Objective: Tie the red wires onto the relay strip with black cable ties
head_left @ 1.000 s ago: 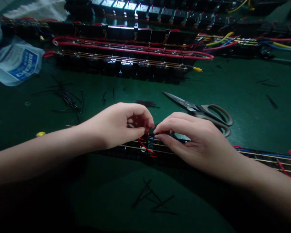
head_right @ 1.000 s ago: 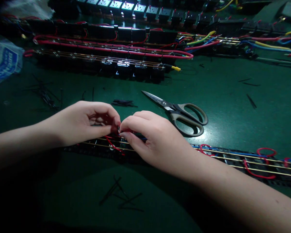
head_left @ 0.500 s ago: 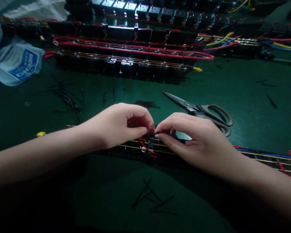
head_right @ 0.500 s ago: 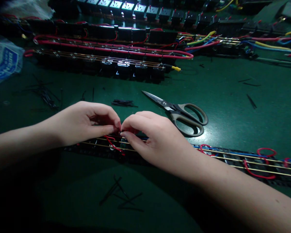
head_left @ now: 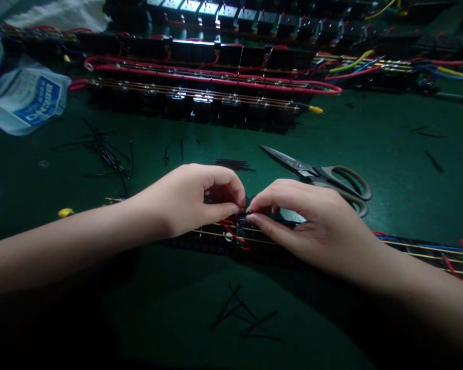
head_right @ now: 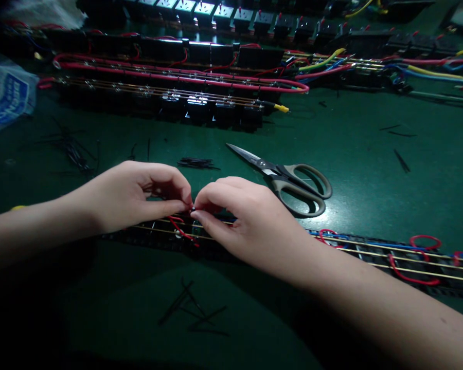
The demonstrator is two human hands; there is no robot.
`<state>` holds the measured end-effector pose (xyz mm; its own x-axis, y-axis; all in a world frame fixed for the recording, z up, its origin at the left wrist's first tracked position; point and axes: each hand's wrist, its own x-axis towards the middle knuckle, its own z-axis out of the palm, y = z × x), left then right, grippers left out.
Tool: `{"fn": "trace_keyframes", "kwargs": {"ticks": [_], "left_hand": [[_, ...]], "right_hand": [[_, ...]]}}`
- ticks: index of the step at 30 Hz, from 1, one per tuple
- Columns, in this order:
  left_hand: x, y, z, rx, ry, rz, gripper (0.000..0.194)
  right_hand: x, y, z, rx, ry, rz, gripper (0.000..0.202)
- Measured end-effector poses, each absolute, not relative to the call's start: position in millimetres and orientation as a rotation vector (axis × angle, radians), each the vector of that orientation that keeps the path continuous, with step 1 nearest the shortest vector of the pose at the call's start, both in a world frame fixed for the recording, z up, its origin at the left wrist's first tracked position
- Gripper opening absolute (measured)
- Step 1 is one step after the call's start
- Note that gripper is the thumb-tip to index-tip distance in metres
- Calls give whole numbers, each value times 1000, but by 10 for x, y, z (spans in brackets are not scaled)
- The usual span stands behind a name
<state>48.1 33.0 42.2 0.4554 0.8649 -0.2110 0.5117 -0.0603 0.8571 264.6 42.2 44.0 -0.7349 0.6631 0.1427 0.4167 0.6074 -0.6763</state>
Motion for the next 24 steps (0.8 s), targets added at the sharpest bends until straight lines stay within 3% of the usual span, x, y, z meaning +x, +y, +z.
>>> {"fn": "trace_keyframes", "kwargs": {"ticks": [24], "left_hand": [[488, 323, 436, 1830, 1178, 433, 10]], "right_hand": [[2645, 430, 436, -852, -2473, 897, 6]]}}
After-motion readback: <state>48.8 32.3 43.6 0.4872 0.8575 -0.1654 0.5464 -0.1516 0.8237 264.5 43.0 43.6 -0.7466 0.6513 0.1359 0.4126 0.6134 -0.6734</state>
